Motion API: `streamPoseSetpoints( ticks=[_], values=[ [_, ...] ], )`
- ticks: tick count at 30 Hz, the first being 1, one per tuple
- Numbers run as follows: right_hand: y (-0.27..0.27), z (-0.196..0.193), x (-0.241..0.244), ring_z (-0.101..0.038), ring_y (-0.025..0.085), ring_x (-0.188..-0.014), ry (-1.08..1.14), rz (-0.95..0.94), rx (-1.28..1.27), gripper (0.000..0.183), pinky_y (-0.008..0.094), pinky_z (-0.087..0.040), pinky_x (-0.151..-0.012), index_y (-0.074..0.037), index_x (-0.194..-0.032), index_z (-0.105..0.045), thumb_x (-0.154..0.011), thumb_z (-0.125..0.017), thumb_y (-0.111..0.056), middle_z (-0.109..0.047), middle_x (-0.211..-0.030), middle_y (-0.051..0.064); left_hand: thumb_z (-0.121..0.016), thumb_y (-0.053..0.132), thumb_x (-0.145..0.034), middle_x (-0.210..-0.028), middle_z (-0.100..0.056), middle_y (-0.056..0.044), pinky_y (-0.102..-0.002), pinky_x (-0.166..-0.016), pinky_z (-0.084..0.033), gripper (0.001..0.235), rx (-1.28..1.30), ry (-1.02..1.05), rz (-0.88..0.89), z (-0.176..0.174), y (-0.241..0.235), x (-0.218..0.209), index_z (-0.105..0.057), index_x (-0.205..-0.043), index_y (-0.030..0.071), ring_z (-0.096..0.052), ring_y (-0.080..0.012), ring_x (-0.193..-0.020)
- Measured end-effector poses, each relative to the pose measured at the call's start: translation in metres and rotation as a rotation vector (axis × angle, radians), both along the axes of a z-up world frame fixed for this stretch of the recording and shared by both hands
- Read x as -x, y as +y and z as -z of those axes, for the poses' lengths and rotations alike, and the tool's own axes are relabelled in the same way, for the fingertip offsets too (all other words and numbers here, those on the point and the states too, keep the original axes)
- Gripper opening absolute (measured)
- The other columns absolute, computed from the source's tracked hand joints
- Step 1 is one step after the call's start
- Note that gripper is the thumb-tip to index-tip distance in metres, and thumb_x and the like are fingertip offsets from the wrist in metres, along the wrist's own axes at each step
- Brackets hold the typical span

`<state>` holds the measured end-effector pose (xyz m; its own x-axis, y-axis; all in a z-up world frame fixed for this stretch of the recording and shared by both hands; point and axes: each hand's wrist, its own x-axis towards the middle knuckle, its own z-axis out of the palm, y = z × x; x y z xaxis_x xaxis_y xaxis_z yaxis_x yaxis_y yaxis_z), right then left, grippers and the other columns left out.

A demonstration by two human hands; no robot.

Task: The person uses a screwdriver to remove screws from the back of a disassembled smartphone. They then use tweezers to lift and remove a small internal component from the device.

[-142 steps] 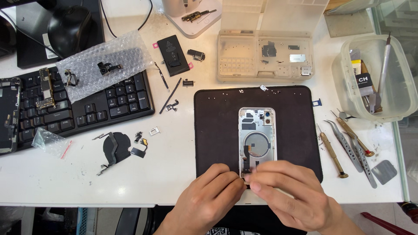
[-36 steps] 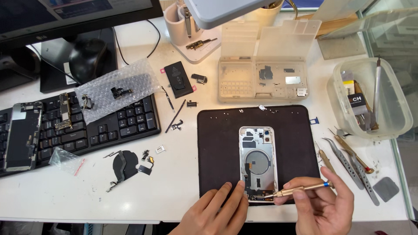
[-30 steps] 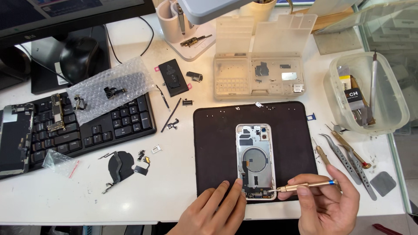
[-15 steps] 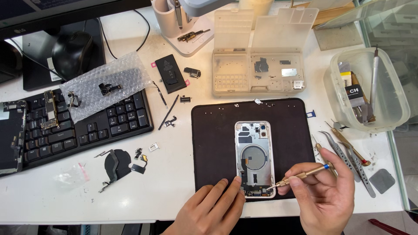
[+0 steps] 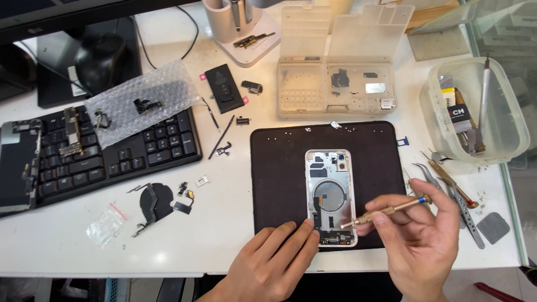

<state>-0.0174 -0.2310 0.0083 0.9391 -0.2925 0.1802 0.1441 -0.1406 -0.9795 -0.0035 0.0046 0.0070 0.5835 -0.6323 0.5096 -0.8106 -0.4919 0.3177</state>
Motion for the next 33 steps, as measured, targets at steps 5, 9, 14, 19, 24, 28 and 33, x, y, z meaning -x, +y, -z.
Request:
streamPoseSetpoints(
  ticks=[5,9,14,19,24,28,33],
  values=[
    [0.012,-0.027,-0.042,-0.076,0.023,-0.09,-0.133,-0.263,0.123,0.061,0.033,-0.066,-0.082,0.0,-0.148,-0.026,-0.099,-0.06,0.008,-0.07,-0.109,0.021,-0.067,0.007,-0.09,-0.124,-0.071,-0.019,-0.033,-0.077,-0.053,0.032,-0.011,-0.014,0.004,-0.002,0.004,0.001,-0.071,-0.12,-0.005,-0.068,-0.0269,-0.103],
    [0.035,-0.039,-0.093,-0.078,0.023,-0.097,-0.176,-0.396,0.357,0.048,0.032,-0.066,-0.084,0.0,-0.141,-0.036,-0.1,-0.061,0.008,-0.072,-0.113,0.017,-0.07,0.011,-0.091,-0.127,-0.069,-0.017,-0.033,-0.079,-0.052,0.033,0.005,0.022,-0.016,-0.005,0.003,0.002,-0.069,-0.121,-0.004,-0.065,-0.0257,-0.104],
    [0.062,-0.037,-0.127,-0.08,0.02,-0.096,-0.19,-0.461,0.429,0.041,0.029,-0.067,-0.084,0.0,-0.138,-0.041,-0.101,-0.059,0.005,-0.074,-0.108,0.013,-0.077,0.017,-0.093,-0.126,-0.068,-0.013,-0.034,-0.082,-0.051,0.037,0.074,0.143,-0.016,-0.005,0.001,0.001,-0.068,-0.123,-0.003,-0.063,-0.0249,-0.107],
    [0.068,-0.028,-0.136,-0.079,0.019,-0.095,-0.192,-0.45,0.481,0.042,0.029,-0.067,-0.083,0.001,-0.139,-0.041,-0.101,-0.059,0.006,-0.075,-0.107,0.013,-0.08,0.015,-0.09,-0.127,-0.068,-0.014,-0.035,-0.086,-0.052,0.04,0.176,0.207,-0.032,-0.001,0.005,0.001,-0.067,-0.124,-0.003,-0.064,-0.0259,-0.108],
    [0.068,-0.029,-0.14,-0.08,0.019,-0.093,-0.155,-0.462,0.462,0.042,0.029,-0.067,-0.082,0.0,-0.139,-0.043,-0.1,-0.059,0.006,-0.075,-0.105,0.012,-0.081,0.009,-0.087,-0.122,-0.069,-0.015,-0.036,-0.087,-0.056,0.038,0.269,0.296,-0.08,-0.005,0.004,-0.001,-0.067,-0.12,-0.003,-0.067,-0.0274,-0.105],
    [0.054,-0.038,-0.12,-0.077,0.02,-0.095,-0.112,-0.469,0.305,0.047,0.029,-0.064,-0.078,-0.001,-0.143,-0.041,-0.101,-0.059,0.006,-0.073,-0.111,0.016,-0.08,0.005,-0.086,-0.114,-0.072,-0.013,-0.035,-0.085,-0.059,0.033,0.412,0.371,-0.15,-0.008,0.003,-0.003,-0.067,-0.115,-0.001,-0.07,-0.0277,-0.1],
    [0.021,-0.035,-0.056,-0.073,0.024,-0.094,-0.088,-0.45,0.128,0.055,0.033,-0.063,-0.084,-0.001,-0.151,-0.03,-0.102,-0.054,0.006,-0.069,-0.113,0.023,-0.082,0.004,-0.082,-0.103,-0.075,-0.01,-0.03,-0.068,-0.059,0.029,0.528,0.626,-0.302,-0.01,0.001,-0.005,-0.071,-0.109,0.002,-0.071,-0.021,-0.084]
  ],
)
